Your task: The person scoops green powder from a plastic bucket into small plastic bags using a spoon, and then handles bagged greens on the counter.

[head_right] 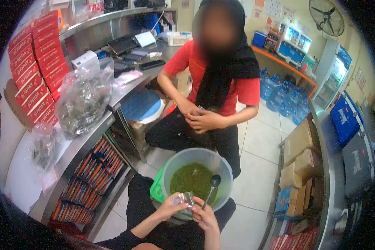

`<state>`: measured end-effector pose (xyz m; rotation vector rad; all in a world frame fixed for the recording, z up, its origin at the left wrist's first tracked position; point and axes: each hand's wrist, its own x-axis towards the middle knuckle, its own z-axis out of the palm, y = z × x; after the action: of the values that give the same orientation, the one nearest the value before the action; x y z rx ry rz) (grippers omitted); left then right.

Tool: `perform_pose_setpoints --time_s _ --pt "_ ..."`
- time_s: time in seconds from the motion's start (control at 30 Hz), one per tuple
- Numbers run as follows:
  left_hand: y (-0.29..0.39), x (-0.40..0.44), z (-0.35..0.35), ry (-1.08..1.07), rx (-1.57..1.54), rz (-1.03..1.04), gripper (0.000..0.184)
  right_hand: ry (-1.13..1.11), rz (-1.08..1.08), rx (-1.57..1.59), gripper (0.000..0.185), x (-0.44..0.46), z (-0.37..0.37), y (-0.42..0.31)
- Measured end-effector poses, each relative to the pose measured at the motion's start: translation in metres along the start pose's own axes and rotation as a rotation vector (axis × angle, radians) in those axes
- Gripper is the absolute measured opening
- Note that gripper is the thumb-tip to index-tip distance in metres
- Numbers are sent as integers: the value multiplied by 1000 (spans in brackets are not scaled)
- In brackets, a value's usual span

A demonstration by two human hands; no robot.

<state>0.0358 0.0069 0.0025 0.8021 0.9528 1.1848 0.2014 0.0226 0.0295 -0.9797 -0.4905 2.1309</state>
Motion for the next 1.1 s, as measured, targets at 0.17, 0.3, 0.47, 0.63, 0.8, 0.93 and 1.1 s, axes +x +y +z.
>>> perform_pose_setpoints --time_s 0.17,0.3,0.47,0.63,0.8,0.93,1.1 --pt "11 -4 -11 -110 64 -52 24 -227 101 12 14 7 -37 19" --pt "11 0 -17 184 393 124 27 182 -137 -275 14 1 -5 10" --pt "27 -7 -8 339 693 159 32 372 -531 -659 10 12 -10 15" --pt "19 -8 3 79 567 55 25 253 -393 -795 10 5 2 17" --pt "32 -23 7 -105 713 134 15 -10 -381 -755 14 -9 7 10" --pt "38 -31 12 -23 1229 61 19 239 -755 -1397 15 -16 4 -9" --pt "21 -12 26 63 974 347 19 326 -650 -1582 31 6 27 -3"
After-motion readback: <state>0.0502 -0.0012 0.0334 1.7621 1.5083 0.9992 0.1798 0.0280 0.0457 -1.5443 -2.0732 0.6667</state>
